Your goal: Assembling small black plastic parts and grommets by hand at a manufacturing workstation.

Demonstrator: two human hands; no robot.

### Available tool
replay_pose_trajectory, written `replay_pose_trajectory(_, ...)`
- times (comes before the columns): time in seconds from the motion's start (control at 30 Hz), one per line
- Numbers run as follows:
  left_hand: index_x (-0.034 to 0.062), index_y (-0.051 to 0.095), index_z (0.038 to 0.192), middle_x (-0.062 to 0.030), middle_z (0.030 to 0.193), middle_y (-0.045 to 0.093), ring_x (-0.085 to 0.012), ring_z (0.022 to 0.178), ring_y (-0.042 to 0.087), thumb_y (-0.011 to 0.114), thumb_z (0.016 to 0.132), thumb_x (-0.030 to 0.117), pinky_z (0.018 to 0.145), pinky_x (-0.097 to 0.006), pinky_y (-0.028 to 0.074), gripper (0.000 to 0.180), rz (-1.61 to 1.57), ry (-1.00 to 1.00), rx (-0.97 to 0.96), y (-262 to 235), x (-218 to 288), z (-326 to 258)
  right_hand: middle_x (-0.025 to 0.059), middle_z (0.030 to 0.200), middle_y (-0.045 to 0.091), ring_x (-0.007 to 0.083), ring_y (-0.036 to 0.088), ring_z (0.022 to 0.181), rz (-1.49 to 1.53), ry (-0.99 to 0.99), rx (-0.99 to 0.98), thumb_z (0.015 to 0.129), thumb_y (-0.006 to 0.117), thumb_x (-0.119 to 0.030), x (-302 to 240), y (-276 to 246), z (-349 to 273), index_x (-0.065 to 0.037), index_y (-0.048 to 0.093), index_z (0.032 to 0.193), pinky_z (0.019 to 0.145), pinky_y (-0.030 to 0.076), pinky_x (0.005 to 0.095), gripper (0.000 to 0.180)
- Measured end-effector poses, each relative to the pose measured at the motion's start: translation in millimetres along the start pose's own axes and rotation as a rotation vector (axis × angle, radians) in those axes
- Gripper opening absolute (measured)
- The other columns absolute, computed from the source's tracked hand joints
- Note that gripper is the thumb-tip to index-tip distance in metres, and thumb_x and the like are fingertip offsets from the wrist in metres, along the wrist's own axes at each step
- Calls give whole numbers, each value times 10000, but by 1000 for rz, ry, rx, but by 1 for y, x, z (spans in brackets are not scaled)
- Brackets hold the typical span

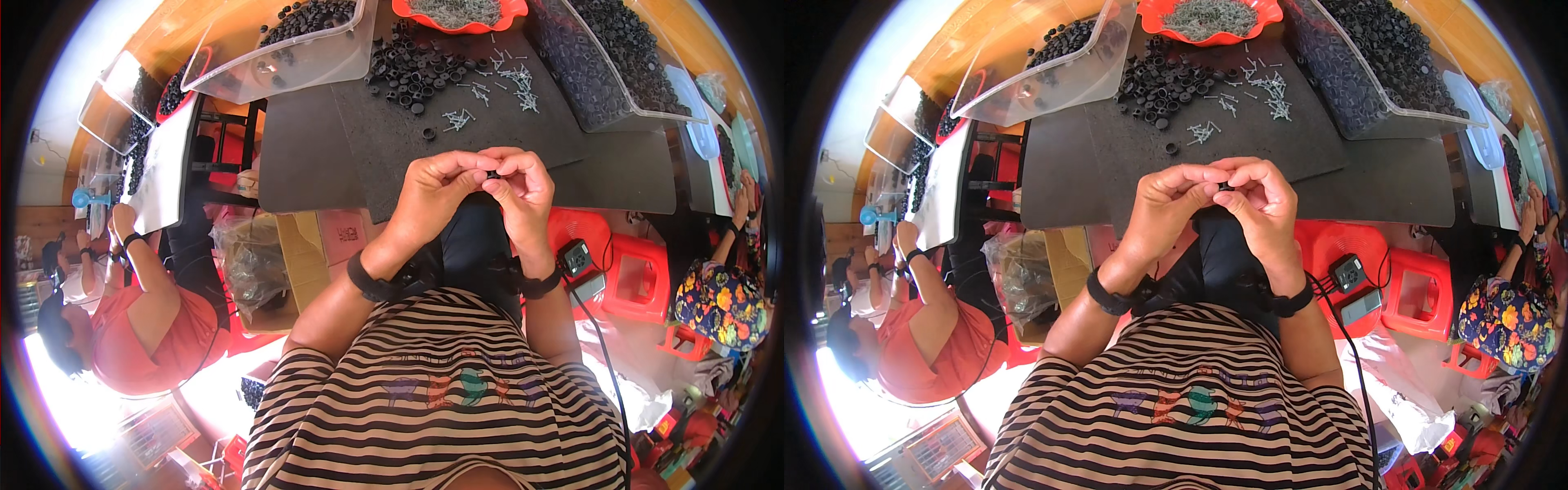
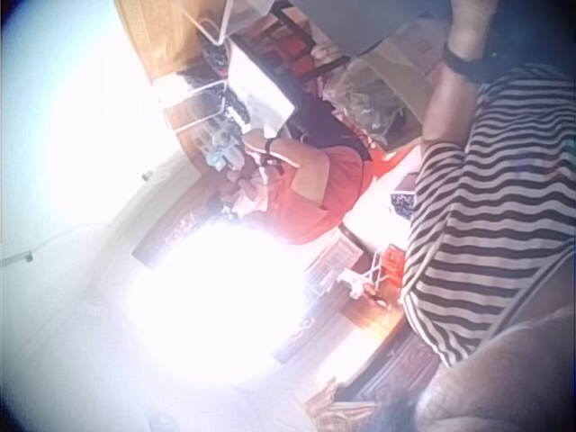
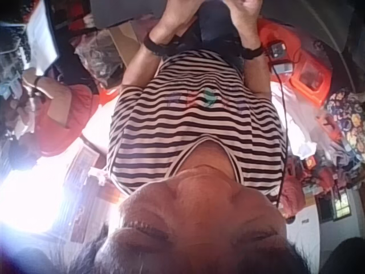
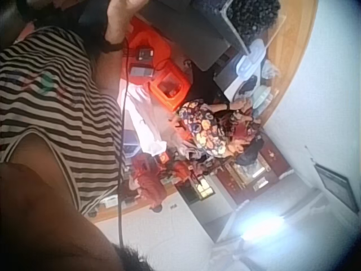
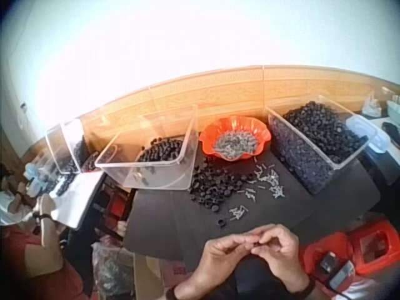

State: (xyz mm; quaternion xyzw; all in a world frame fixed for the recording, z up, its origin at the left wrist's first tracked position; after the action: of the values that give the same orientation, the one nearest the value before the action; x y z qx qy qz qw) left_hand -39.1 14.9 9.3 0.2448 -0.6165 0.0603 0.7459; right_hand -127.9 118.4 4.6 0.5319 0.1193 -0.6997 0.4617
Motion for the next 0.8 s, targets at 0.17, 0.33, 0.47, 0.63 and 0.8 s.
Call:
replay_pose_trajectory(0.17, -15, 660, 1073, -62, 996, 679, -106, 919, 622, 555, 932, -7, 835, -251, 519, 176, 35, 9, -3, 1, 1, -1, 166, 1080, 606, 153, 606, 939, -28, -28, 27, 836, 628, 98, 0, 2, -1, -8, 518, 915, 815, 528, 279, 172)
replay_pose_trajectory(0.33, -17, 660, 1081, -67, 980, 680, -96, 903, 616, 540, 932, -19, 825, -247, 519, 192, -66, -47, 51, 4, 6, -1, 120, 1068, 620, 141, 591, 956, -48, 29, 18, 799, 671, 91, 4, -3, 3, -22, 538, 948, 817, 491, 260, 230)
replay_pose_trajectory(0.47, -10, 627, 1124, -95, 1049, 660, -147, 983, 619, 542, 923, -31, 854, -280, 523, 219, -207, -163, 39, -1, 10, 2, 122, 1160, 588, 149, 586, 956, -79, -44, -89, 771, 701, 76, 1, 1, 10, -28, 556, 1020, 839, 467, 272, 307)
replay_pose_trajectory(0.63, 2, 660, 1019, -63, 988, 678, -113, 882, 622, 627, 851, -33, 776, -262, 520, 174, 40, 16, 106, -43, 63, 21, 152, 1335, 460, 213, 595, 1053, 47, 11, 102, 797, 685, 46, -7, -3, 9, -24, 546, 1145, 920, 461, 318, 381)
replay_pose_trajectory(0.8, 22, 671, 1078, -57, 1017, 684, -110, 888, 625, 658, 829, 32, 811, -272, 502, 249, 442, 413, 307, -111, 171, 84, 135, 1229, 522, 203, 630, 985, -205, -6, 155, 848, 617, 62, -3, -15, 6, 2, 562, 1090, 835, 510, 294, 254)
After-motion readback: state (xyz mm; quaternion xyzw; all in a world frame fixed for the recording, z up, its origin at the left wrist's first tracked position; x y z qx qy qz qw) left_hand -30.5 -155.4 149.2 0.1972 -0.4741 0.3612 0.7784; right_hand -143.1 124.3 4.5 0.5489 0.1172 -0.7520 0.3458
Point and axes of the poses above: each hand's wrist, its own z-axis towards the middle knuckle, its own y-axis out of the palm, x = y × z, the point moved 4 cm from there along z, towards the middle knuckle
